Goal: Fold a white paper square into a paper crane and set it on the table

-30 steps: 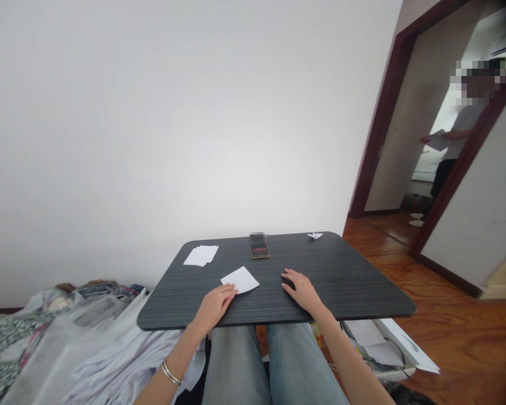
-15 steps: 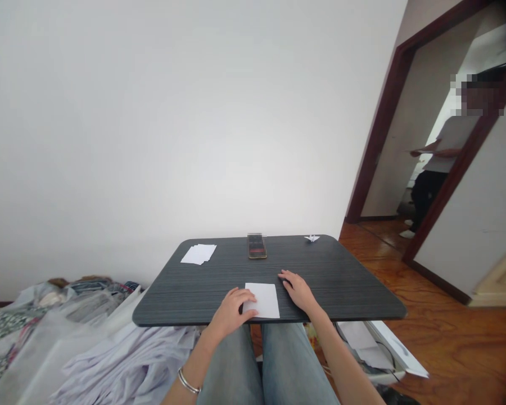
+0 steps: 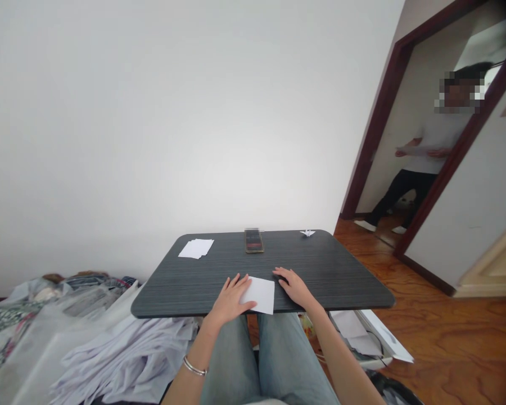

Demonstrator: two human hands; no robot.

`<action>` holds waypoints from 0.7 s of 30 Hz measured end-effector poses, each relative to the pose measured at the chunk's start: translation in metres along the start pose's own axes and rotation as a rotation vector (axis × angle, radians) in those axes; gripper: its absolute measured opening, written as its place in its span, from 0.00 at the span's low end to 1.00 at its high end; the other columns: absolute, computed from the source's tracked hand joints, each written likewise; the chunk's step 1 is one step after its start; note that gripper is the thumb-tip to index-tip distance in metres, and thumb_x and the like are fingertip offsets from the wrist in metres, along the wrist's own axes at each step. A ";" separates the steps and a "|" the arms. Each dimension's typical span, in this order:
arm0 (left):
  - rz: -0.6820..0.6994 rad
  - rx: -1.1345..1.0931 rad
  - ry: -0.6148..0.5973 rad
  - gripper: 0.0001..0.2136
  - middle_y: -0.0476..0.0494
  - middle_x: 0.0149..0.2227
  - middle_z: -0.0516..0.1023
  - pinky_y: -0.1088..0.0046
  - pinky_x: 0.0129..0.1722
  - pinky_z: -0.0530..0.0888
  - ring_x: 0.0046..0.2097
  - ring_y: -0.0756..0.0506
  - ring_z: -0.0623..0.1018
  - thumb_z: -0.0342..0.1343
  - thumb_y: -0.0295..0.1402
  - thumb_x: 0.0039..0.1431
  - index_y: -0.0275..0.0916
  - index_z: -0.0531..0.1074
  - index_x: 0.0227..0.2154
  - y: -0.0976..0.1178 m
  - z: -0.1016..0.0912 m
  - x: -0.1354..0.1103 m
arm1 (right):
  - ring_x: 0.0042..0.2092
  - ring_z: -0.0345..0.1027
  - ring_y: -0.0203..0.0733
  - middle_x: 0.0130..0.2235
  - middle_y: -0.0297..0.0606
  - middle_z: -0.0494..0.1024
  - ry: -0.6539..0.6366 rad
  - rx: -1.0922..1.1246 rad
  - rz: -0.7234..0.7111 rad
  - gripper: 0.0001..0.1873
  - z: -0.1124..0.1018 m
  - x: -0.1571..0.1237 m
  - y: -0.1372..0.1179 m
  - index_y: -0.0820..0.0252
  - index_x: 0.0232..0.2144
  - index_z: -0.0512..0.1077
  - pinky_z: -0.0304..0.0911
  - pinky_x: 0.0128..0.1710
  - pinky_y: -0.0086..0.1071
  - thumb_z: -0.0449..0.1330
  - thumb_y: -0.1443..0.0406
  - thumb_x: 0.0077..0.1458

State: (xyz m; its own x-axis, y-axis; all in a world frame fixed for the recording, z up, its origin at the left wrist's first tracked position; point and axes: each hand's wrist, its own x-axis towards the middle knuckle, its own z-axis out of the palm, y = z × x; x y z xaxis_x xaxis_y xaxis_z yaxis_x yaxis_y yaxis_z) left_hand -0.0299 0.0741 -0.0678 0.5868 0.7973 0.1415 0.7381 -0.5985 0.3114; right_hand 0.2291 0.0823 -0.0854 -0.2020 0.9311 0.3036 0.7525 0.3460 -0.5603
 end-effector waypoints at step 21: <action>0.099 -0.128 0.062 0.34 0.41 0.60 0.62 0.57 0.59 0.54 0.60 0.38 0.60 0.60 0.51 0.43 0.45 0.64 0.54 0.011 -0.011 -0.009 | 0.56 0.61 0.48 0.51 0.39 0.73 -0.051 0.115 -0.196 0.19 -0.002 -0.025 -0.019 0.53 0.47 0.70 0.46 0.57 0.51 0.57 0.68 0.51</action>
State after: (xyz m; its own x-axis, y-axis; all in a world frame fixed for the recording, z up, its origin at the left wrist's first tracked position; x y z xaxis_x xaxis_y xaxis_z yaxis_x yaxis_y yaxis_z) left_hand -0.0309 0.0607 -0.0551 0.6302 0.7405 0.2334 0.6271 -0.6627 0.4094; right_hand 0.2214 0.0524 -0.0805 -0.3704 0.8486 0.3778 0.6204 0.5287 -0.5792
